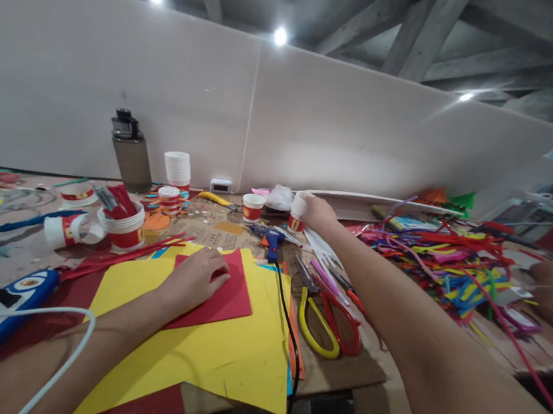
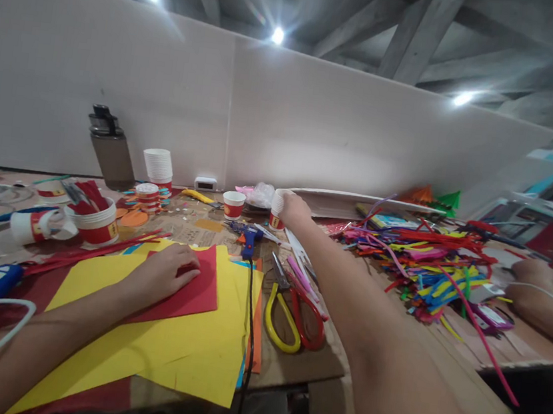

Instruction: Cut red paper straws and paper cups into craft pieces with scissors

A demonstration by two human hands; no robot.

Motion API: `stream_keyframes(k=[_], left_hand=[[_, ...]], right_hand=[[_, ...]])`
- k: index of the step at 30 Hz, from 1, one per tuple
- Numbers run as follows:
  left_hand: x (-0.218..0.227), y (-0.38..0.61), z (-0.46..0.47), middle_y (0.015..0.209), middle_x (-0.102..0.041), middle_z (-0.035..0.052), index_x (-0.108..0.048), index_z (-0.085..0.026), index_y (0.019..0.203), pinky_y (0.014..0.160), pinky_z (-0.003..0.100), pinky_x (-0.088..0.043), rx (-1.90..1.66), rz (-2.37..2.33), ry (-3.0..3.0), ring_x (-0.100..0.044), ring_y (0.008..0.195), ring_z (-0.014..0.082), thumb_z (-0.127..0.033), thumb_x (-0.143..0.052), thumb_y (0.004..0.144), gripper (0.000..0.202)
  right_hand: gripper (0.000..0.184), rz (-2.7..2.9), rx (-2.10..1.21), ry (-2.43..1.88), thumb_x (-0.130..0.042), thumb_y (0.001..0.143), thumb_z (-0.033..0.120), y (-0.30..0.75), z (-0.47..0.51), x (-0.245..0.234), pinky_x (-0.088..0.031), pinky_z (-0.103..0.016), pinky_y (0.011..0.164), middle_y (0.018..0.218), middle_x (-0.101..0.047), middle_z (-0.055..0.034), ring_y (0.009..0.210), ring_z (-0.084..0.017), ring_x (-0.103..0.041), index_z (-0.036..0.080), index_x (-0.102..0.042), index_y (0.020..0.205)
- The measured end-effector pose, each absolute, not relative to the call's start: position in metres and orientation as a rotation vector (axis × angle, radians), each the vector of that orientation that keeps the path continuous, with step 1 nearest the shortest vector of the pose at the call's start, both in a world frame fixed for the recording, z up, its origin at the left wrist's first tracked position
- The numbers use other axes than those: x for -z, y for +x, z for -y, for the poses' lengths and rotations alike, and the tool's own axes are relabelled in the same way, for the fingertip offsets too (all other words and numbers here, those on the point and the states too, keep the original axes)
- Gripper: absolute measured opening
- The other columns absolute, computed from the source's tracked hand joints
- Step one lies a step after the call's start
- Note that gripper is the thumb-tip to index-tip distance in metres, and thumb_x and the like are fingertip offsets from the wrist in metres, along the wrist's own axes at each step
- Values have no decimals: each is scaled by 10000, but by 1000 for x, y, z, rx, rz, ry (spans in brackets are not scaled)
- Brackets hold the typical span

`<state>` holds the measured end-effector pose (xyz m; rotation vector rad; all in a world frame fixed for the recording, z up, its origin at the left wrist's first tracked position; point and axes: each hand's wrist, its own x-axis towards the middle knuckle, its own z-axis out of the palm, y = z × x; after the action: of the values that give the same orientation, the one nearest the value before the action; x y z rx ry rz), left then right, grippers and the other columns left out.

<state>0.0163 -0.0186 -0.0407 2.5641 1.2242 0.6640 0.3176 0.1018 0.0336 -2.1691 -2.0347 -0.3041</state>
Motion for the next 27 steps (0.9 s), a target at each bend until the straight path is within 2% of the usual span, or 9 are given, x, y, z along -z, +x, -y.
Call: stream_keyframes(k=[5, 8, 12, 14, 16, 19, 22, 24, 27], left_hand=[[42, 15, 18, 918, -622, 76, -650, -174, 860, 844, 356, -426, -672, -1225, 2549, -542, 906, 200, -271, -483, 865, 193], [43, 15, 18, 917, -620, 75, -648, -177, 855, 845, 361, -426, -683, -1223, 2544, -541, 908, 204, -272, -485, 864, 189], [43, 15, 18, 906, -614, 75, -647, -178, 845, 838, 354, -431, -706, -1230, 2543, -542, 902, 202, -267, -487, 862, 183], [44, 16, 19, 902, -612, 74, -648, -181, 845, 835, 351, -434, -711, -1232, 2549, -544, 897, 200, -266, -487, 862, 183], [44, 15, 18, 898, -612, 75, -648, -181, 836, 835, 351, -435, -717, -1233, 2556, -546, 894, 199, -270, -488, 863, 185], [44, 15, 17, 887, -615, 78, -650, -177, 834, 832, 349, -437, -708, -1226, 2561, -548, 893, 201, -274, -486, 864, 192], [43, 14, 17, 886, -622, 78, -657, -174, 847, 834, 349, -438, -707, -1221, 2553, -548, 897, 204, -270, -491, 861, 192], [43, 13, 16, 885, -626, 76, -660, -175, 847, 840, 348, -437, -718, -1214, 2551, -549, 898, 203, -265, -497, 857, 187], [45, 13, 16, 884, -625, 73, -661, -181, 840, 838, 342, -438, -731, -1207, 2555, -552, 894, 200, -265, -506, 851, 176]], right_hand=[[467, 1992, 392, -2179, -638, 745, 238, 305, -82, -45, -448, -328, 765, 1195, -539, -176, 1002, -280, -590, 160, -529, 1192], [438, 1974, 506, -2082, -548, 834, 288, 286, -70, -55, -430, -369, 824, 1292, -447, -194, 1128, -314, -500, 163, -478, 1248], [408, 2206, 303, -1825, -482, 887, 301, 253, -77, -54, -409, -329, 860, 1214, -543, -140, 1079, -247, -531, 198, -472, 1282], [451, 2265, 225, -1809, -529, 862, 294, 238, -90, -46, -422, -291, 825, 1154, -604, -114, 1026, -220, -568, 200, -473, 1299], [479, 2306, 174, -1801, -548, 849, 254, 226, -105, -36, -421, -265, 828, 1201, -600, -101, 1051, -200, -570, 202, -465, 1318], [333, 2330, 137, -1861, -577, 837, 236, 213, -122, -20, -440, -278, 806, 1087, -651, -113, 978, -194, -606, 158, -592, 1160], [255, 2349, 150, -1879, -540, 882, 327, 210, -127, -11, -465, -350, 815, 999, -657, -91, 915, -183, -614, 127, -635, 1007], [246, 2365, 181, -1830, -510, 899, 315, 212, -124, -9, -445, -346, 850, 1027, -653, -93, 957, -184, -597, 137, -647, 1001], [228, 2376, 236, -1739, -507, 879, 209, 218, -117, -12, -385, -293, 895, 1086, -646, -119, 1060, -202, -545, 154, -671, 1027]])
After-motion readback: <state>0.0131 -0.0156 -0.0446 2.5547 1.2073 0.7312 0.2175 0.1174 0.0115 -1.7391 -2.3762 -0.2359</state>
